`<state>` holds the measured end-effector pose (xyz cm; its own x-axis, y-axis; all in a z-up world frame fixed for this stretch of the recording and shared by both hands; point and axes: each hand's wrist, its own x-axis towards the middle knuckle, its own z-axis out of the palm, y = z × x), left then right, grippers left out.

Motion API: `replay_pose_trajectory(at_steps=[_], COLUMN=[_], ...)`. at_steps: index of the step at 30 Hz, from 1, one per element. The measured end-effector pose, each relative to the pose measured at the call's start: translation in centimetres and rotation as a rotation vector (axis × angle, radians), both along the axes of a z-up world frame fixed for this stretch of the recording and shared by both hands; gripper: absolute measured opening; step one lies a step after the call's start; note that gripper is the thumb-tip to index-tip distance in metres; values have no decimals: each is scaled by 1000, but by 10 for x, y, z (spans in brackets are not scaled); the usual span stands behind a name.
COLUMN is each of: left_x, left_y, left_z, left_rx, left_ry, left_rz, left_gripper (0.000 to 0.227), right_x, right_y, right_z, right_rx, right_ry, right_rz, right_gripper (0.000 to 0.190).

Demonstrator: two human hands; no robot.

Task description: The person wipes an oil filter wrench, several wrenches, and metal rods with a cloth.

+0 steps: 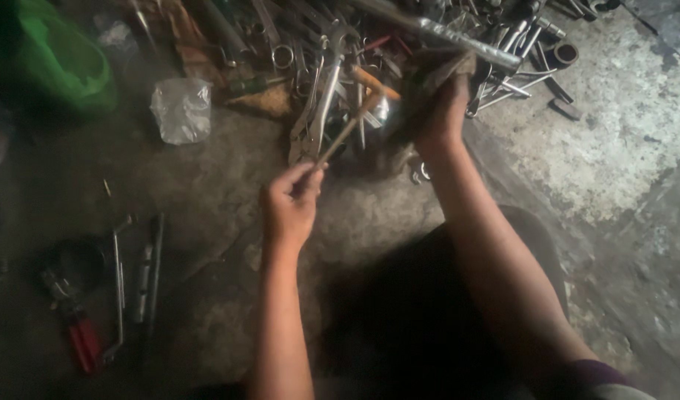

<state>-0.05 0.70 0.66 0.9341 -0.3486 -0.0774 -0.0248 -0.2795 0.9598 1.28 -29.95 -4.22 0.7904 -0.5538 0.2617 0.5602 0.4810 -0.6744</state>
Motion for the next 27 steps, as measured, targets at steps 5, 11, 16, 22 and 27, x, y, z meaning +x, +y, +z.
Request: replay_pose_trajectory(at_steps=[5,11,16,22,27], left_x=[12,15,10,11,12], left_y=[12,24,19,19,21], left_z=[-9,-2,9,11,12], left_rx=[-83,-76,145,307,286], left_ry=[-108,-366,-592,-836,-792], left_rz=[190,254,242,254,221], left_gripper=[23,18,14,17,12], right_x=[6,-4,-10,-10,-9], right_y=[-18,33,39,60,78], right_z=[-13,24,39,51,61], right_rx=[121,-120,-362,-633,-643], right_ry=[190,559,638,813,564], right_rz=[166,340,464,293,141], right_gripper=[56,49,38,28,21])
